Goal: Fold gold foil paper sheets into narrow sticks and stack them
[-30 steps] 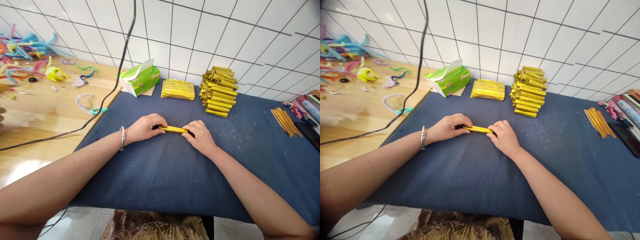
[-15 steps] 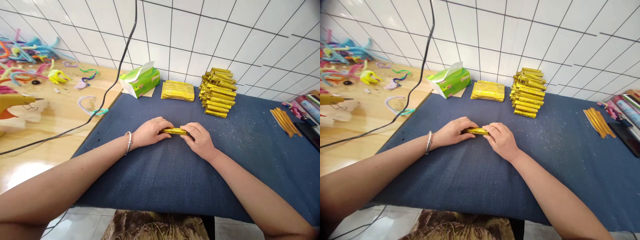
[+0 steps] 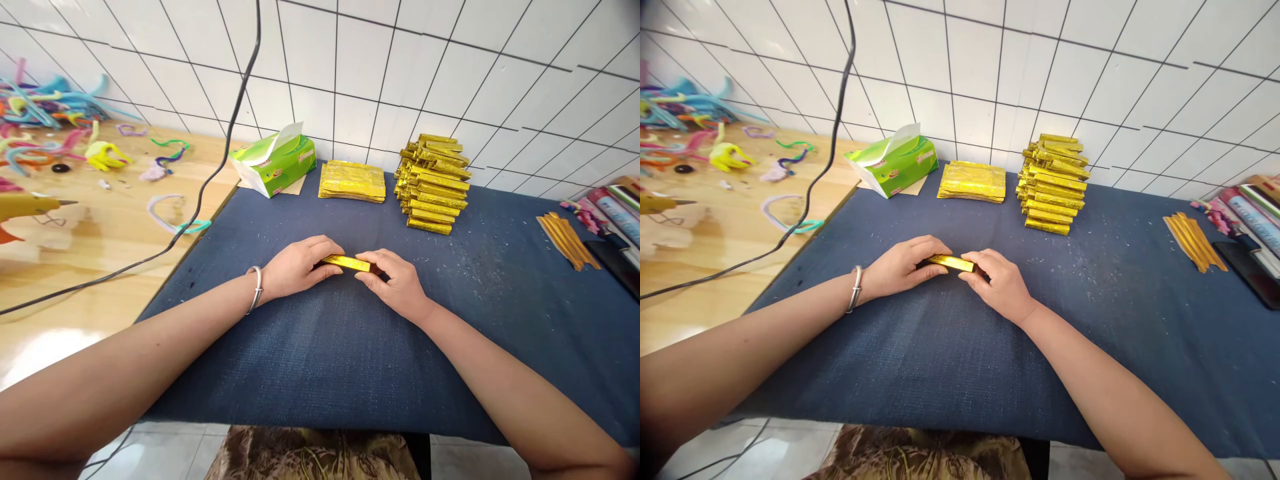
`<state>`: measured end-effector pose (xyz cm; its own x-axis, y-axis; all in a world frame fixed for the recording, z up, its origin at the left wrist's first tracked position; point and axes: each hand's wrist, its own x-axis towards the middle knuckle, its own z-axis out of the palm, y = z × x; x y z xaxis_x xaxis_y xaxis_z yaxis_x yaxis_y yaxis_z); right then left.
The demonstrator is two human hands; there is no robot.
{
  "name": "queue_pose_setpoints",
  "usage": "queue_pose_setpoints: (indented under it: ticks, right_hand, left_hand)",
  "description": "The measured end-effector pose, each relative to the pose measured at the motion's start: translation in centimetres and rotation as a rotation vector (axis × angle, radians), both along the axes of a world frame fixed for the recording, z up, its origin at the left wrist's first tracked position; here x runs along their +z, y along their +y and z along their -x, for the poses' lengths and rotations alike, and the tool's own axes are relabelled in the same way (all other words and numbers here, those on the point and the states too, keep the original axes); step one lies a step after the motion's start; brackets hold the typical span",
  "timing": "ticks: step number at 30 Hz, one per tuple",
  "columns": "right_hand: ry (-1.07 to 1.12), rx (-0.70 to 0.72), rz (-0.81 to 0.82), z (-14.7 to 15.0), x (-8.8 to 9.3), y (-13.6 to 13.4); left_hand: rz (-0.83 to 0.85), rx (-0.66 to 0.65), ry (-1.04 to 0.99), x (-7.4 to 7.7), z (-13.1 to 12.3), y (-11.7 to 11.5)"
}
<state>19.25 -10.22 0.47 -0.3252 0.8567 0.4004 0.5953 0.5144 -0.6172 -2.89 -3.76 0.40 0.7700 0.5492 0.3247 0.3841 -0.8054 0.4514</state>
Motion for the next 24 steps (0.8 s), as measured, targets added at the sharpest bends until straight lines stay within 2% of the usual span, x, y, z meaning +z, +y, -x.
queue_pose_setpoints:
  ticks: [13,24]
  right_hand:
    - [-0.059,-0.020,-0.109,-0.4,-0.7,0.5]
    - [-0.117,-0.030,-0.061,-0.5,-0.6,0.6]
  left_hand:
    - [-0.082,-0.007,-0.022,-0.5,0.0,0.2]
    - [-0.110,0.020,0.023,-1.0,-0.1,0.5]
